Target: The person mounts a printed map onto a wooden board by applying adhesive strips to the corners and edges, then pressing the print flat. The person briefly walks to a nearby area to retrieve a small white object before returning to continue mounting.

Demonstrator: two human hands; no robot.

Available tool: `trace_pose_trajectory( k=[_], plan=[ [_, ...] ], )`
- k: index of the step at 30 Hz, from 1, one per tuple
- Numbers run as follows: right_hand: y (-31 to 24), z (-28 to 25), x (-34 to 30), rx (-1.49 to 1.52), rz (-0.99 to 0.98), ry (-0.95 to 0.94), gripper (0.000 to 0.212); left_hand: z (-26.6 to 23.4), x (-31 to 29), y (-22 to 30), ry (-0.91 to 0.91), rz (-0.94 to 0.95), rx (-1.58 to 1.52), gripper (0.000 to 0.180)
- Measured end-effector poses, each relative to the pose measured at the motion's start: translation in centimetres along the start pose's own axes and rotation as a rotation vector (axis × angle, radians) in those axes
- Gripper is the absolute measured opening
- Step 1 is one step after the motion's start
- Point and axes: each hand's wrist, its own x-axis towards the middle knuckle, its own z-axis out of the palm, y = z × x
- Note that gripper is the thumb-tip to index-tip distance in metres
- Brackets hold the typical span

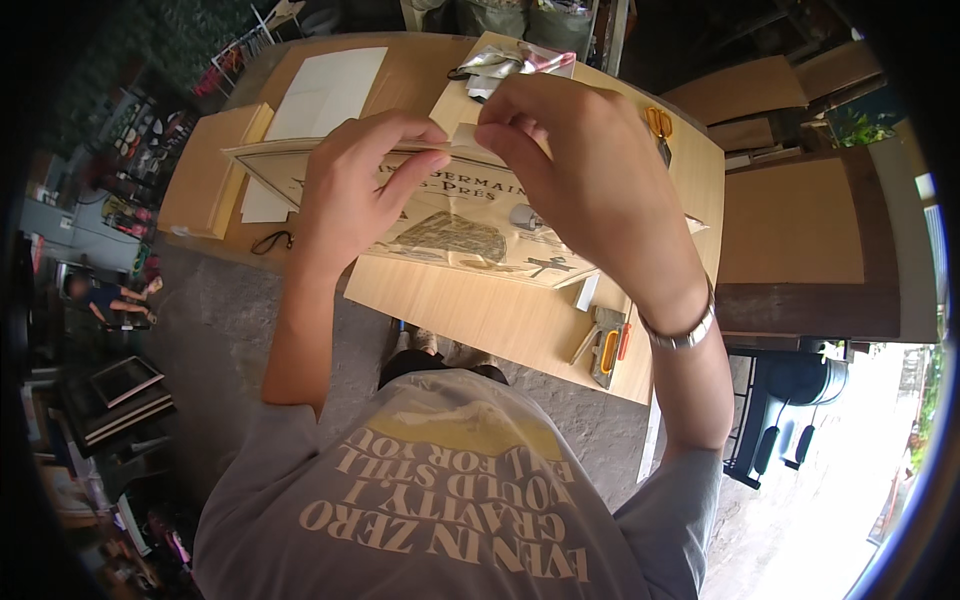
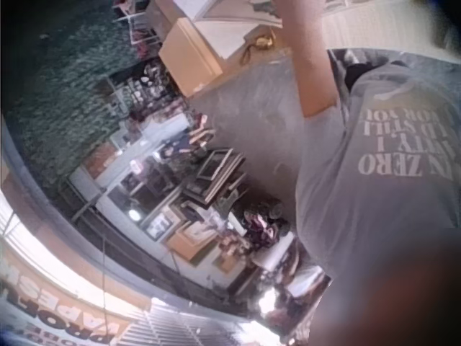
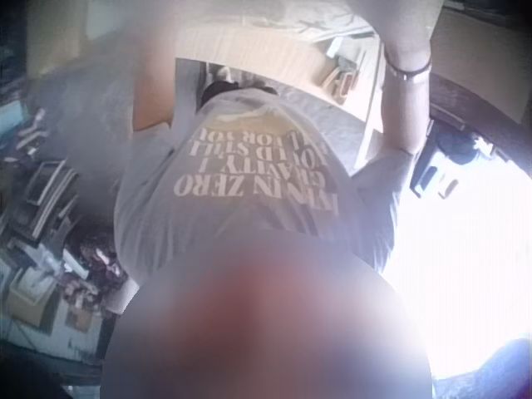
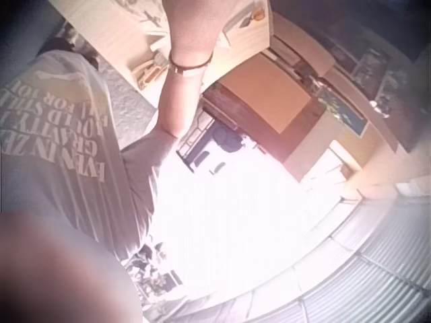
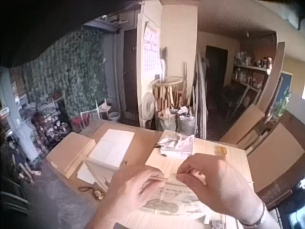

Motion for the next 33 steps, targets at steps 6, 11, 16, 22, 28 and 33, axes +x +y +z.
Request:
trace_pose_trajectory(
  k=[6,11,16,22,28,33],
  plan=[
    [0.3,1.6,2.6,-0.051,-0.002,-0.2,0.017,0.5,-0.2,-0.5,0.102,0.068,-0.013,0.019],
    [0.7,1.4,3.1,-0.045,-0.005,-0.253,0.019,0.4,-0.5,-0.7,0.058,0.026,-0.007,0.022],
    [0.9,1.5,3.2,-0.041,0.032,-0.264,0.02,0.4,-0.5,-0.8,0.042,0.029,-0.005,0.026],
    [0.6,1.5,3.3,-0.039,0.015,-0.245,0.019,0.5,-0.5,-0.9,0.047,0.018,0.003,0.033],
    [0.6,1.9,3.3,-0.043,0.022,-0.227,0.017,0.5,-0.5,-0.9,0.027,-0.007,0.015,0.033],
    [0.7,2.2,3.4,-0.043,0.023,-0.218,0.016,0.5,-0.5,-1.0,0.031,0.012,0.019,0.031]
  ],
)
